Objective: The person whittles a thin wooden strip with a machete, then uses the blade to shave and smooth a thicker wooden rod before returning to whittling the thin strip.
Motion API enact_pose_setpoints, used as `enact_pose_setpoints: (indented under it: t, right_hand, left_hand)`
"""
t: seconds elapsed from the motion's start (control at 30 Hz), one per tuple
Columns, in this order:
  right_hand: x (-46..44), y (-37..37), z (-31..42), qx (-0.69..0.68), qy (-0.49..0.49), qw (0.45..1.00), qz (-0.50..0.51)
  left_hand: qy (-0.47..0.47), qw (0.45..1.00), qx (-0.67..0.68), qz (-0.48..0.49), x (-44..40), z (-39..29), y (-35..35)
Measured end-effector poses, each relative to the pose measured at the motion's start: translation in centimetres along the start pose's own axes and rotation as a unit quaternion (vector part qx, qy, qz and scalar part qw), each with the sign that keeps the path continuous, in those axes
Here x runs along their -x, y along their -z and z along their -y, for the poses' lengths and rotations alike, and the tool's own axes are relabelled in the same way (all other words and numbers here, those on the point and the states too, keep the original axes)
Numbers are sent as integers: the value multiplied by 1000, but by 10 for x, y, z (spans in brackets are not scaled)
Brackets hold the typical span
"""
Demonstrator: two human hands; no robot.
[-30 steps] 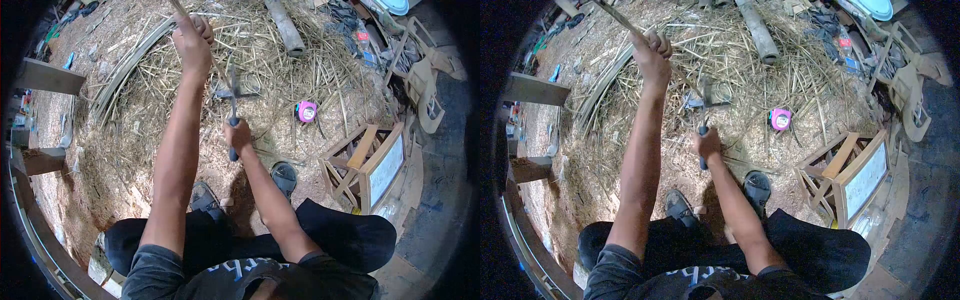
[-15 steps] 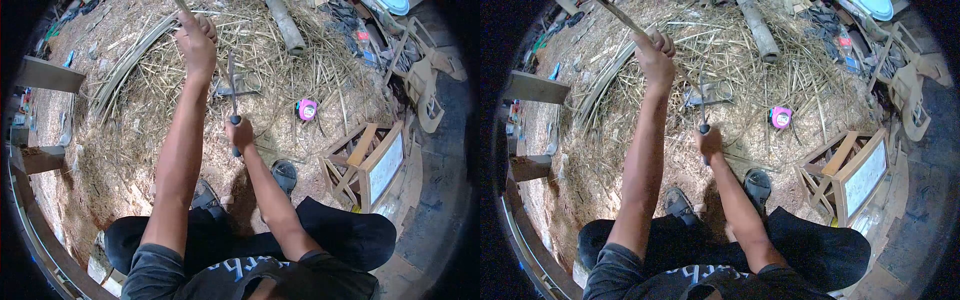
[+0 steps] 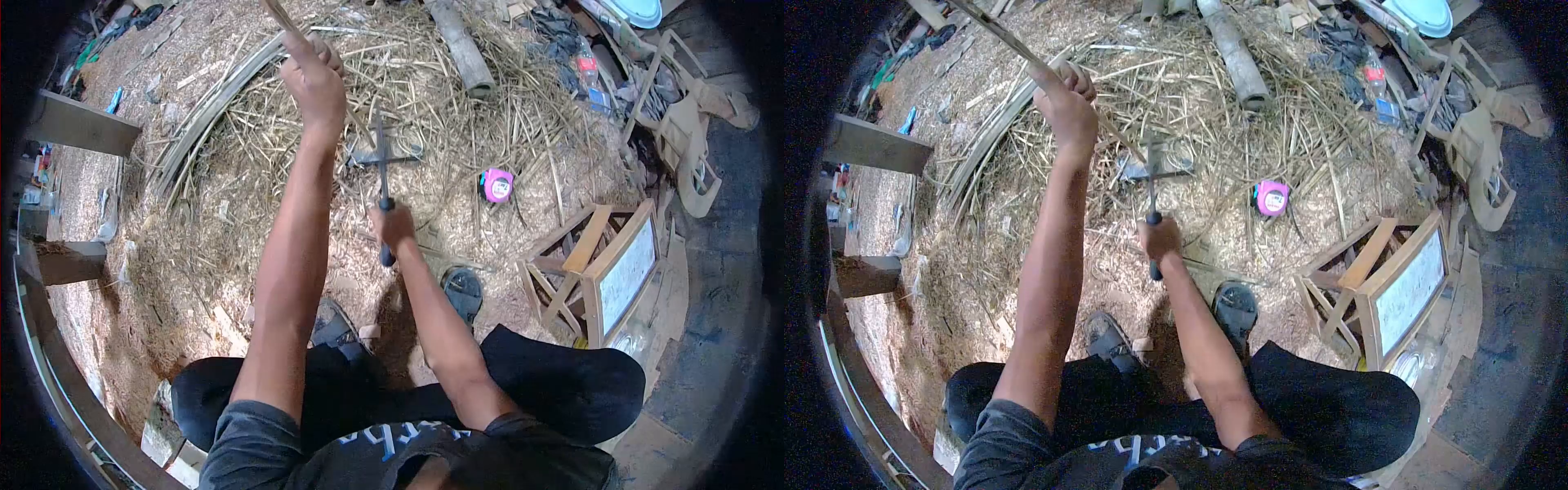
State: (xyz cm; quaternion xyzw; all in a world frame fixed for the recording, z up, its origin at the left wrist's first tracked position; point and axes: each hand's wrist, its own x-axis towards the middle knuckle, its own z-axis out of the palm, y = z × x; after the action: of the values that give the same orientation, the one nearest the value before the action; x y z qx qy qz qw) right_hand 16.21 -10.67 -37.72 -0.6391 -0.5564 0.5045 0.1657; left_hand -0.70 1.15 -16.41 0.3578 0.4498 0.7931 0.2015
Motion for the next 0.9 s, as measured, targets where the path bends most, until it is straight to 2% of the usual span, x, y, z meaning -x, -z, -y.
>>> enact_pose_setpoints:
  t: [0.07,0.1,0.17,0.23,0.3,0.37,0.4,0.43,0.5,0.57,0.6,0.63,0.7,0.8,0.83,0.9]
  right_hand:
    - [-3,8,23,-95,-91,990,59]
    - [0,13,36,-94,-93,989,62]
    - [12,30,67,-136,83,987,18]
    - [41,57,124,-131,111,985,-3]
    - [27,33,95,-101,126,986,-36]
    - [3,-6,34,-293,164,941,-30]
    - [17,9,60,10,-3,1000,-8]
    - [11,7,43,-28,34,999,19]
    - [2,6,41,-66,-22,997,31]
    - [16,27,77,-22,9,999,25]
    - [21,33,91,0,89,996,8]
    - [27,25,99,-97,159,980,-65]
    - [41,41,125,-52,180,978,-89]
    - [26,16,88,-10,159,980,-116]
    - [13,7,58,2,53,999,4]
    - [-10,-11,-12,-37,-4,999,26]
  left_hand:
    - [-1,1000,26,14,2,1,2]
    - [1,1000,23,13,0,3,5]
    - [16,989,111,94,-6,10,12]
    - [27,987,113,114,-5,11,12]
    - [21,983,119,136,-5,12,12]
    - [23,984,111,135,-3,9,9]
    - [26,986,99,134,-1,8,8]
    - [21,985,102,135,0,8,9]
    - [40,982,128,131,-2,11,11]
    - [75,983,131,108,2,9,9]
    - [56,984,123,116,0,9,9]
    - [42,985,114,123,2,7,10]
    - [39,986,107,123,5,4,7]
    - [23,991,85,106,5,-1,2]
    - [20,990,88,106,6,-1,1]
    - [7,994,68,81,5,0,3]
